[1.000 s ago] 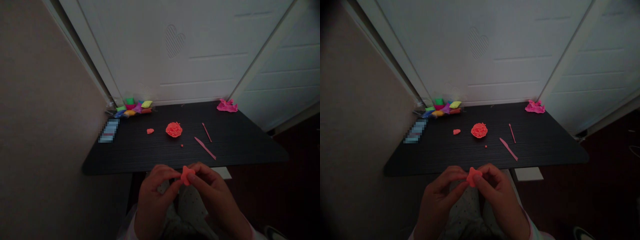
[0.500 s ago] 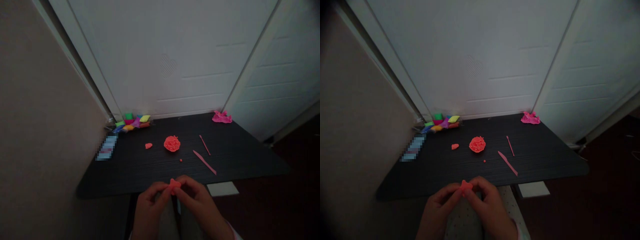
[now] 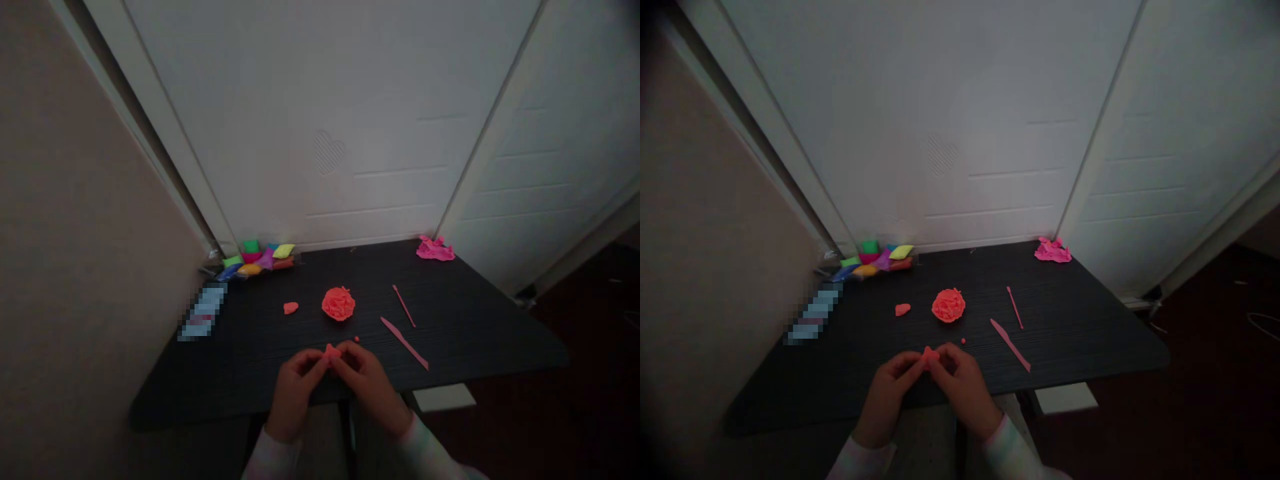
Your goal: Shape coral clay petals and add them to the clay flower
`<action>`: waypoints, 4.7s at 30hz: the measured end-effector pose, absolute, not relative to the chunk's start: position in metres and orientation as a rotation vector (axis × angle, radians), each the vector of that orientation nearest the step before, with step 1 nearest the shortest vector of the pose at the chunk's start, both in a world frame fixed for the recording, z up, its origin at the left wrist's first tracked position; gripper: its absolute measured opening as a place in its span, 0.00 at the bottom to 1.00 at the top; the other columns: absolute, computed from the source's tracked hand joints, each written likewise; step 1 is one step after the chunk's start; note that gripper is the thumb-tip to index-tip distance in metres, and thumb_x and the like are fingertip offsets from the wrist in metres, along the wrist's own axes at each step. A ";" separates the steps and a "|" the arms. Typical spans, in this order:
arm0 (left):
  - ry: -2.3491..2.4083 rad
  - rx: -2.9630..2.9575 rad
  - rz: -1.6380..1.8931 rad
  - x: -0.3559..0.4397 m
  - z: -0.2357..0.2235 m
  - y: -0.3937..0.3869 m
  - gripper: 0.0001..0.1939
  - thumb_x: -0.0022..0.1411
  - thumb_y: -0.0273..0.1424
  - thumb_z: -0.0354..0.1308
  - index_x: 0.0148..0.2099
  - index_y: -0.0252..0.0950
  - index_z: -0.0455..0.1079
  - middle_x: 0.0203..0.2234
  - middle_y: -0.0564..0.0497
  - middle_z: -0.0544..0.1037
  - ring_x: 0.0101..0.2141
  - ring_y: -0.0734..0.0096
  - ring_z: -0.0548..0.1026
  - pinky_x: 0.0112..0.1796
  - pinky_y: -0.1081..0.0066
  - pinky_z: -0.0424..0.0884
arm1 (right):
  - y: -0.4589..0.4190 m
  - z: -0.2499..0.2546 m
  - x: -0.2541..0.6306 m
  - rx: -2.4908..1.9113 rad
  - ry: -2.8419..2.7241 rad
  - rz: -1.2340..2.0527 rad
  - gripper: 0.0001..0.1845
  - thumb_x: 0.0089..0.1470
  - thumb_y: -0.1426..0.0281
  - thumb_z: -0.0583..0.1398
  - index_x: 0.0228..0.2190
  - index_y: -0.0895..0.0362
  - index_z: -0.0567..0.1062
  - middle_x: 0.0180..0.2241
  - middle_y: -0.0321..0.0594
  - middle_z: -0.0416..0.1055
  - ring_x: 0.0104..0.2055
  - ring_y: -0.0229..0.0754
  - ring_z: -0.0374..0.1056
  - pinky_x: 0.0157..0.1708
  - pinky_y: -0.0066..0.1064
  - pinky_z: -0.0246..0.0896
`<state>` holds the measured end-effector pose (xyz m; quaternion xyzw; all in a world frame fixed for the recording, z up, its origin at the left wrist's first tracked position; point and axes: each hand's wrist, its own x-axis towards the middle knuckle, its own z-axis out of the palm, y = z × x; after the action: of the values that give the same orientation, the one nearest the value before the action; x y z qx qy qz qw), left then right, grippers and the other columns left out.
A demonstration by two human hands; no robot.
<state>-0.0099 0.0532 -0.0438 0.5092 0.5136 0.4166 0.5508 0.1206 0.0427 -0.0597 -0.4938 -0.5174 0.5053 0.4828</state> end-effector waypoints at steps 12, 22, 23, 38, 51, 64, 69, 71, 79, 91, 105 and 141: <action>1.185 1.175 0.986 -0.010 -0.048 0.051 0.10 0.49 0.35 0.59 0.30 0.33 0.75 0.28 0.48 0.78 0.33 0.65 0.73 0.38 0.68 0.67 | 0.040 -0.066 0.124 -1.216 -1.286 1.276 0.11 0.47 0.63 0.58 0.25 0.59 0.71 0.23 0.34 0.68 0.26 0.34 0.62 0.28 0.27 0.55; 1.154 1.153 1.037 -0.007 -0.053 0.049 0.09 0.49 0.34 0.59 0.30 0.34 0.74 0.27 0.51 0.78 0.32 0.68 0.73 0.37 0.71 0.66 | 0.037 -0.063 0.123 -1.236 -1.264 1.241 0.12 0.46 0.61 0.59 0.25 0.58 0.71 0.26 0.36 0.70 0.30 0.37 0.65 0.32 0.28 0.58; 1.150 1.145 1.040 -0.007 -0.053 0.049 0.09 0.49 0.34 0.59 0.30 0.33 0.74 0.27 0.50 0.78 0.32 0.68 0.73 0.37 0.71 0.66 | 0.037 -0.063 0.122 -1.239 -1.263 1.240 0.12 0.46 0.61 0.59 0.25 0.58 0.71 0.26 0.36 0.70 0.30 0.37 0.64 0.32 0.29 0.58; 1.162 1.133 0.978 -0.009 -0.047 0.051 0.08 0.51 0.32 0.58 0.30 0.33 0.74 0.26 0.50 0.78 0.31 0.67 0.73 0.36 0.70 0.67 | 0.038 -0.065 0.123 -1.236 -1.283 1.280 0.13 0.47 0.60 0.58 0.26 0.58 0.70 0.26 0.36 0.68 0.29 0.37 0.64 0.30 0.28 0.58; 1.155 1.067 0.936 -0.006 -0.053 0.052 0.03 0.52 0.30 0.58 0.30 0.37 0.73 0.27 0.54 0.77 0.30 0.74 0.72 0.33 0.76 0.65 | 0.038 -0.060 0.128 -1.322 -1.204 1.366 0.10 0.48 0.62 0.57 0.26 0.57 0.71 0.25 0.36 0.70 0.29 0.37 0.65 0.29 0.27 0.60; 1.086 0.741 1.141 0.005 -0.049 0.044 0.03 0.51 0.28 0.59 0.27 0.35 0.72 0.23 0.54 0.76 0.28 0.76 0.71 0.34 0.76 0.66 | 0.032 -0.054 0.125 -1.174 -0.920 1.402 0.11 0.45 0.63 0.61 0.31 0.55 0.71 0.29 0.38 0.72 0.32 0.38 0.69 0.34 0.28 0.64; 1.034 0.559 1.266 0.011 -0.042 0.030 0.05 0.49 0.30 0.60 0.28 0.33 0.73 0.25 0.51 0.75 0.30 0.74 0.71 0.36 0.73 0.66 | 0.018 -0.047 0.118 -1.124 -0.976 1.376 0.10 0.45 0.65 0.61 0.33 0.52 0.70 0.35 0.36 0.72 0.38 0.37 0.68 0.39 0.27 0.63; 1.036 0.541 1.278 0.012 -0.039 0.022 0.05 0.49 0.30 0.61 0.28 0.32 0.73 0.25 0.51 0.76 0.30 0.74 0.71 0.36 0.73 0.65 | 0.013 -0.045 0.116 -1.145 -1.016 1.325 0.09 0.46 0.64 0.61 0.32 0.53 0.71 0.33 0.36 0.72 0.37 0.36 0.68 0.39 0.26 0.63; 0.959 0.720 1.255 0.015 -0.033 -0.006 0.03 0.50 0.29 0.60 0.29 0.35 0.73 0.26 0.54 0.76 0.31 0.75 0.71 0.37 0.74 0.64 | -0.011 -0.033 0.123 -1.232 -1.169 1.127 0.07 0.47 0.64 0.59 0.26 0.55 0.71 0.30 0.36 0.69 0.34 0.37 0.65 0.34 0.26 0.60; 0.974 0.813 1.222 0.011 -0.018 -0.015 0.04 0.51 0.30 0.59 0.27 0.34 0.72 0.25 0.54 0.75 0.31 0.74 0.70 0.37 0.75 0.64 | -0.023 -0.017 0.124 -1.166 -1.253 1.124 0.10 0.48 0.62 0.58 0.25 0.56 0.70 0.30 0.37 0.68 0.35 0.38 0.63 0.36 0.27 0.60; 1.056 0.714 1.210 0.002 -0.024 0.005 0.04 0.49 0.30 0.60 0.26 0.34 0.72 0.23 0.53 0.76 0.29 0.74 0.72 0.35 0.74 0.66 | 0.006 -0.024 0.119 -1.146 -1.279 1.232 0.09 0.48 0.64 0.58 0.23 0.57 0.70 0.30 0.37 0.67 0.34 0.37 0.63 0.34 0.26 0.59; 1.286 0.906 1.104 0.001 -0.025 0.015 0.02 0.47 0.28 0.60 0.24 0.37 0.73 0.22 0.54 0.76 0.27 0.73 0.71 0.31 0.75 0.65 | 0.008 -0.032 0.123 -1.229 -1.359 1.140 0.06 0.52 0.66 0.56 0.27 0.55 0.69 0.32 0.38 0.66 0.36 0.38 0.64 0.35 0.30 0.61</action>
<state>0.0008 0.0152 -0.0246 0.3865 0.5485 0.4710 0.5727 0.1227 0.0083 -0.0315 -0.5021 -0.5552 0.4655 0.4722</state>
